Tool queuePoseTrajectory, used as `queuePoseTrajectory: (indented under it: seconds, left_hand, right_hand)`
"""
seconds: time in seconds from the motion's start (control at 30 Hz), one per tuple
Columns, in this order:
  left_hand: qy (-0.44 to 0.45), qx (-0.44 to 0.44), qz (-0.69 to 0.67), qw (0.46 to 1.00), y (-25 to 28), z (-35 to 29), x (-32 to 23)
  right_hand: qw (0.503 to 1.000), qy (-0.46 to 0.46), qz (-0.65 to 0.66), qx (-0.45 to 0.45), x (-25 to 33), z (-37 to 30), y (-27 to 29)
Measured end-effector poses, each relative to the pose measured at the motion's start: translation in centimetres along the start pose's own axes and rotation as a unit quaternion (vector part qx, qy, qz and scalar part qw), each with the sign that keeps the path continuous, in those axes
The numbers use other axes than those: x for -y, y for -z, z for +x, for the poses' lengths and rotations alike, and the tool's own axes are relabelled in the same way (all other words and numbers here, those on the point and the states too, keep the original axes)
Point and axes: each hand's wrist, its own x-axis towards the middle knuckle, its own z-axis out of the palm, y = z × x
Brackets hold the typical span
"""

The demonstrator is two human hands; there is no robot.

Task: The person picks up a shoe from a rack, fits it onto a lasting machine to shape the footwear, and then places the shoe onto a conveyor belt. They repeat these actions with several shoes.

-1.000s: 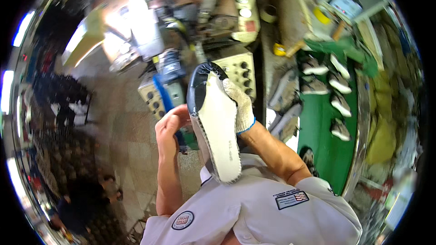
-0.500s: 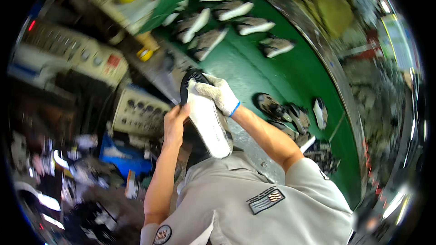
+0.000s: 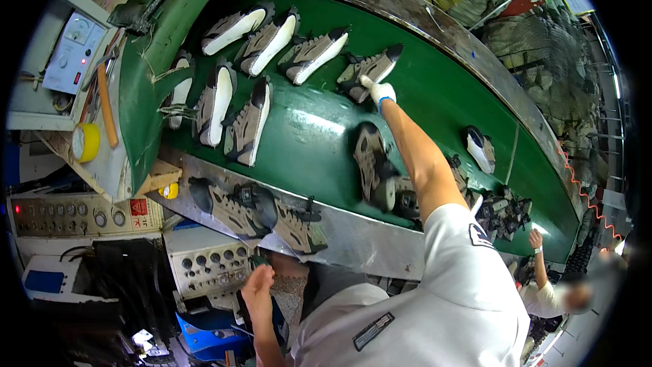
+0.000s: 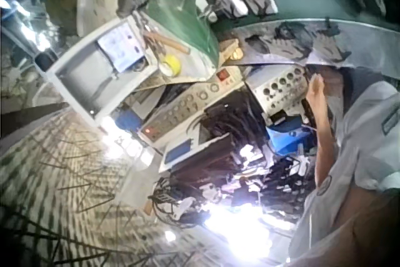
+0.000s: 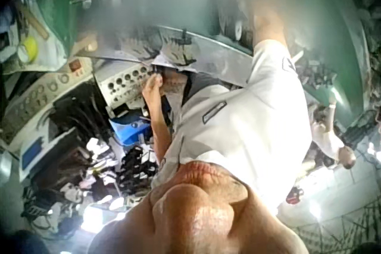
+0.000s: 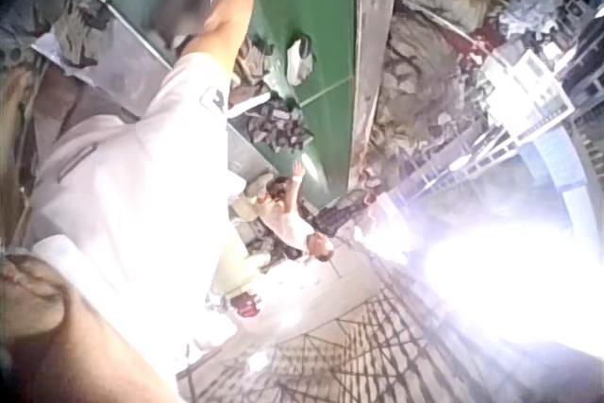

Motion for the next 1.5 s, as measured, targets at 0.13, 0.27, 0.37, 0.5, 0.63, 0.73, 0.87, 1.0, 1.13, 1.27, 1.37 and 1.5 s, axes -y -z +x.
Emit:
queuePoseTrajectory:
  seconds: [0.13,0.27,0.37,0.5,0.63,0.73,0.87,1.0,1.13,1.27,1.37,1.5]
  left_hand:
    - [0.026,0.03,-0.004,0.999,0.1,0.1,3.3]
    - [0.036,0.024,-0.002,0.999,0.0,-1.3,3.0]
    - [0.029,0.013,-0.018,0.999,0.0,-1.7,0.7]
    - [-0.056,-0.008,-0.062,0.996,4.1,-1.6,-2.0]
    - [-0.13,-0.025,-0.084,0.988,7.3,-2.4,-7.8]
    - [-0.207,-0.037,-0.111,0.971,11.2,-2.7,-9.4]
    - [-0.191,-0.034,-0.316,0.929,21.8,-5.7,-3.7]
    - [-0.176,-0.125,-0.328,0.92,28.5,-11.7,1.6]
    - [-0.132,-0.268,-0.415,0.86,33.0,-14.3,7.0]
    - [-0.166,-0.366,-0.442,0.802,36.6,-15.8,10.6]
    - [-0.184,-0.41,-0.476,0.756,38.6,-16.7,11.5]
    - [-0.23,-0.404,-0.508,0.725,41.7,-16.9,12.5]
  right_hand:
    - [0.959,-0.008,0.268,-0.094,-1.4,6.8,-3.0]
    - [0.851,-0.027,0.521,0.062,-1.6,4.6,-3.3]
    - [0.778,-0.009,0.571,0.261,-3.0,-1.3,-0.6]
    - [0.619,0.02,0.631,0.467,-2.5,-19.7,0.4]
    - [0.413,-0.104,0.659,0.62,1.1,-36.4,-3.2]
    - [0.698,0.082,0.345,0.622,0.7,-43.7,-7.6]
    - [0.563,-0.02,0.341,0.753,0.7,-56.0,-12.6]
    - [0.605,-0.001,0.225,0.764,3.1,-67.8,-12.8]
    - [0.596,0.022,0.16,0.786,3.1,-75.2,-16.0]
    - [0.615,0.084,0.111,0.776,3.3,-81.8,-18.8]
    - [0.608,0.071,0.111,0.783,3.8,-85.4,-20.0]
    - [0.596,0.107,0.146,0.782,3.1,-88.6,-22.8]
